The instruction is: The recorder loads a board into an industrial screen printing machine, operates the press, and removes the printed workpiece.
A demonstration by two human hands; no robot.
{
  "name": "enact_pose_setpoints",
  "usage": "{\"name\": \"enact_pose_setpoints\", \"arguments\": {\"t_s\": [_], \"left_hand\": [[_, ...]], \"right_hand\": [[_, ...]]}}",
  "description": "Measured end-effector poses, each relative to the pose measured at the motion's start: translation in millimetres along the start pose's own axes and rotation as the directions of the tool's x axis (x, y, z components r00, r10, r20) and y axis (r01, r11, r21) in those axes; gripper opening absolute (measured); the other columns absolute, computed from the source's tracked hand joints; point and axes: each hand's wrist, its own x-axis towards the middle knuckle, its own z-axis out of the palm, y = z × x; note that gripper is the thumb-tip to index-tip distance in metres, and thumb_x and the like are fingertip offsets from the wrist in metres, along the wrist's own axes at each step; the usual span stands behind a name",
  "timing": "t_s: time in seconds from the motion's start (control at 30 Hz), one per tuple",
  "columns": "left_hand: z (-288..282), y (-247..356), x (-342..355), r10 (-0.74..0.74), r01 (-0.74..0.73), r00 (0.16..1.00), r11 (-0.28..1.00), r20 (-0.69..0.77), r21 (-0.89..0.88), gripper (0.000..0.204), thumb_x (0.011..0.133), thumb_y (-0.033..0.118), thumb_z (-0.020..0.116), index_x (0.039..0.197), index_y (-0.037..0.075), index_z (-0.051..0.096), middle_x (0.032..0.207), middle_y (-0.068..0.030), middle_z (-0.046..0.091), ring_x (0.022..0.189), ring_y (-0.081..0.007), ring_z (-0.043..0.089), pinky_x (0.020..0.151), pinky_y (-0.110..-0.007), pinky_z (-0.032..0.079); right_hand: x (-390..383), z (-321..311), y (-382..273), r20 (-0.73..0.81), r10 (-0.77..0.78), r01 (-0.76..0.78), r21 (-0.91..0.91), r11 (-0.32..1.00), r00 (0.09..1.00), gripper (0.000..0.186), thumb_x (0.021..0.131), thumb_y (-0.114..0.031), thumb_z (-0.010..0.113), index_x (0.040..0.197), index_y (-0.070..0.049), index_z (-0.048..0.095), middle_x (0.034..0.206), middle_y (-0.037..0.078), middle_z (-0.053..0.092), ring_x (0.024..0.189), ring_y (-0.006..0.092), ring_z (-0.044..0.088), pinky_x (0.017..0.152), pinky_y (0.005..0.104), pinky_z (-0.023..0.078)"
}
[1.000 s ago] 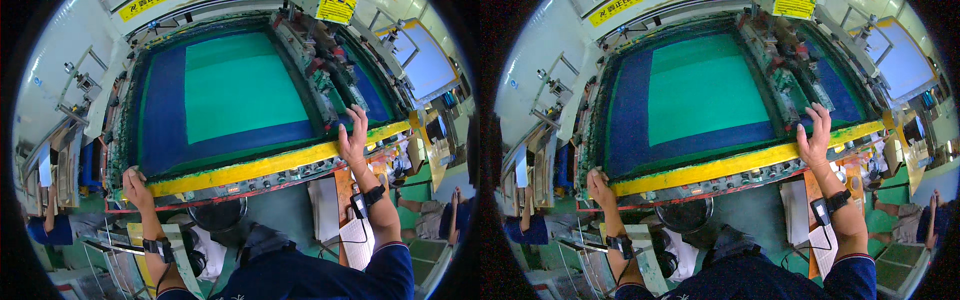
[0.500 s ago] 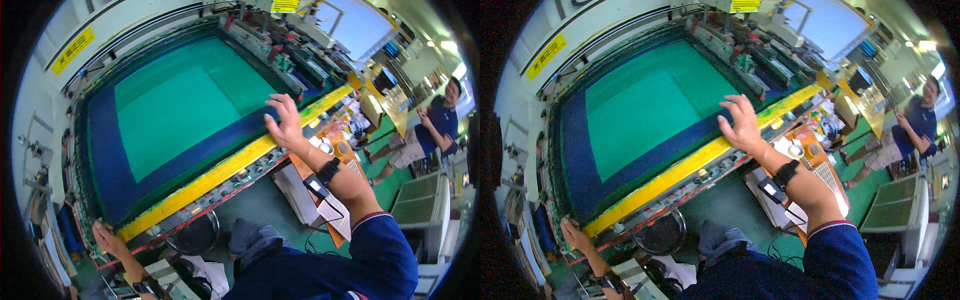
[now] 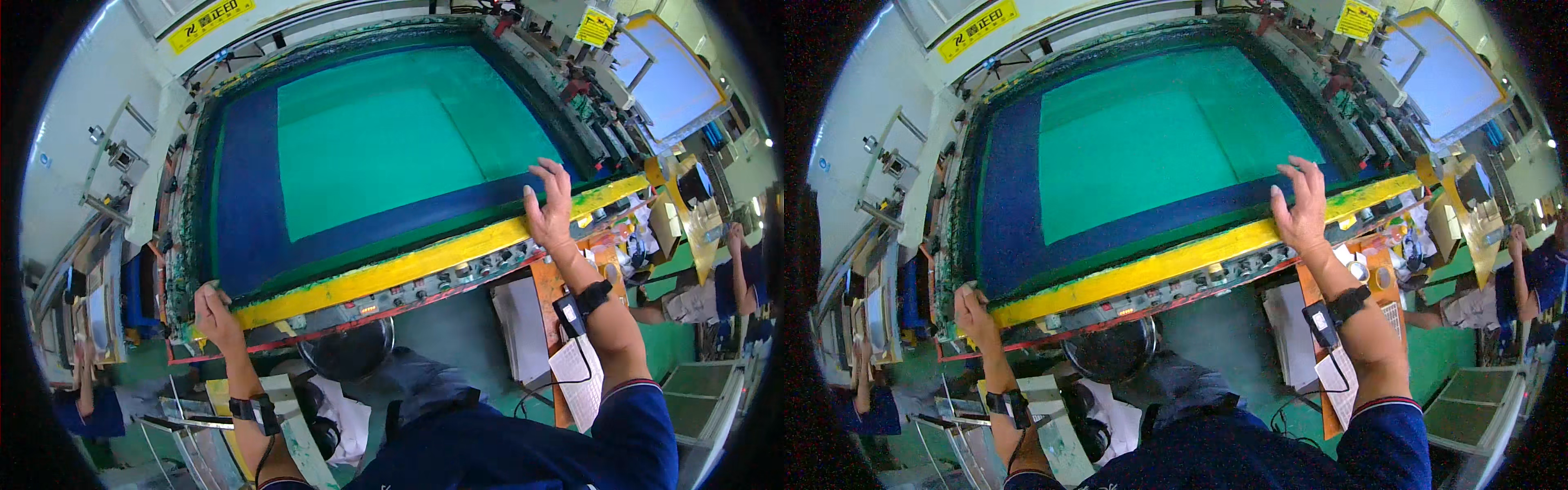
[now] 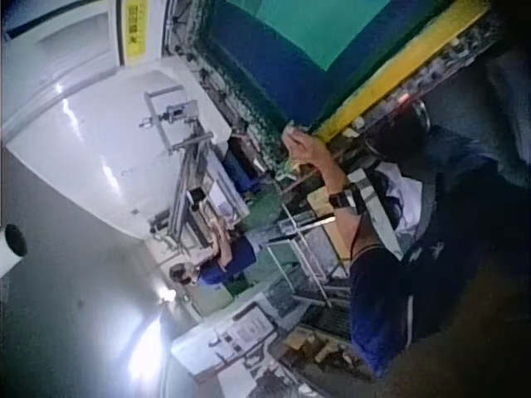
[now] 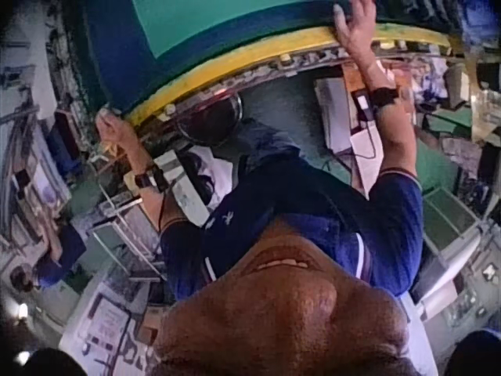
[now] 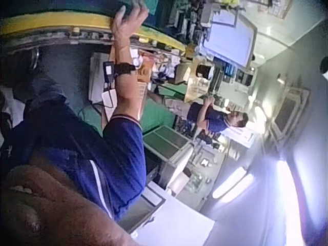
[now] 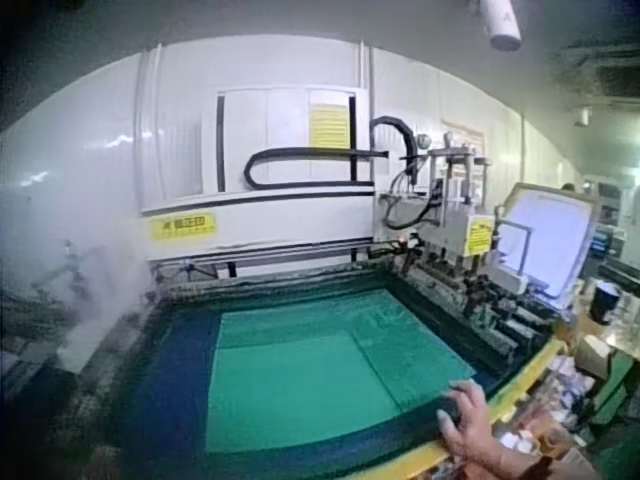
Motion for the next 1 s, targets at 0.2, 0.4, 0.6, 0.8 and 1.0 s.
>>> {"name": "enact_pose_setpoints", "arguments": {"t_s": [0.2,0.4,0.6,0.8,1.0], "left_hand": [[-9,2,2,-0.053,0.053,0.998,0.998,0.023,-0.021,0.026,0.101,0.017,0.046,0.095,-0.002,0.063,0.068,-0.0024,0.053,0.061,-0.009,0.046,0.055,-0.025,0.036],[-2,7,-1,-0.041,0.041,0.999,0.998,0.004,-0.038,0.025,0.101,0.017,0.046,0.096,-0.002,0.062,0.069,-0.0019,0.053,0.06,-0.0083,0.045,0.056,-0.024,0.036],[-1,4,2,0.005,-0.006,1.0,0.998,-0.004,-0.058,0.024,0.101,0.016,0.047,0.095,-0.003,0.062,0.067,-0.0024,0.052,0.061,-0.008,0.046,0.056,-0.025,0.037],[-4,-1,2,-0.006,0.007,1.0,0.999,0.005,-0.054,0.026,0.101,0.017,0.047,0.093,-0.003,0.062,0.067,-0.0033,0.053,0.06,-0.0084,0.047,0.055,-0.025,0.037],[-2,2,0,0.033,-0.034,0.999,0.996,-0.016,-0.082,0.026,0.101,0.017,0.046,0.095,-0.003,0.062,0.067,-0.0036,0.055,0.06,-0.0087,0.047,0.055,-0.025,0.037]], "right_hand": [[3,3,-5,-0.036,-0.003,0.004,0.035,0.999,0.999,0.036,0.085,-0.01,0.061,0.12,-0.002,0.056,0.13,0.019,0.048,0.121,0.037,0.045,0.105,0.0439,0.034],[4,1,-7,-0.06,-0.006,0.006,-0.004,1.0,0.998,0.044,0.082,-0.01,0.063,0.124,-0.002,0.054,0.13,0.02,0.047,0.121,0.0385,0.045,0.105,0.0453,0.035],[2,4,-1,-0.06,-0.019,0.019,0.008,1.0,0.998,0.042,0.086,-0.013,0.061,0.125,-0.002,0.054,0.132,0.02,0.047,0.124,0.0377,0.044,0.106,0.0429,0.035],[0,9,2,-0.02,-0.009,0.009,-0.031,0.999,1.0,0.039,0.091,-0.015,0.058,0.127,-0.002,0.052,0.134,0.019,0.046,0.126,0.0357,0.043,0.107,0.0429,0.033],[-2,4,1,-0.002,0.02,-0.02,-0.012,1.0,1.0,0.037,0.09,-0.014,0.058,0.125,-0.002,0.054,0.133,0.019,0.048,0.127,0.0366,0.043,0.108,0.0437,0.032]]}}
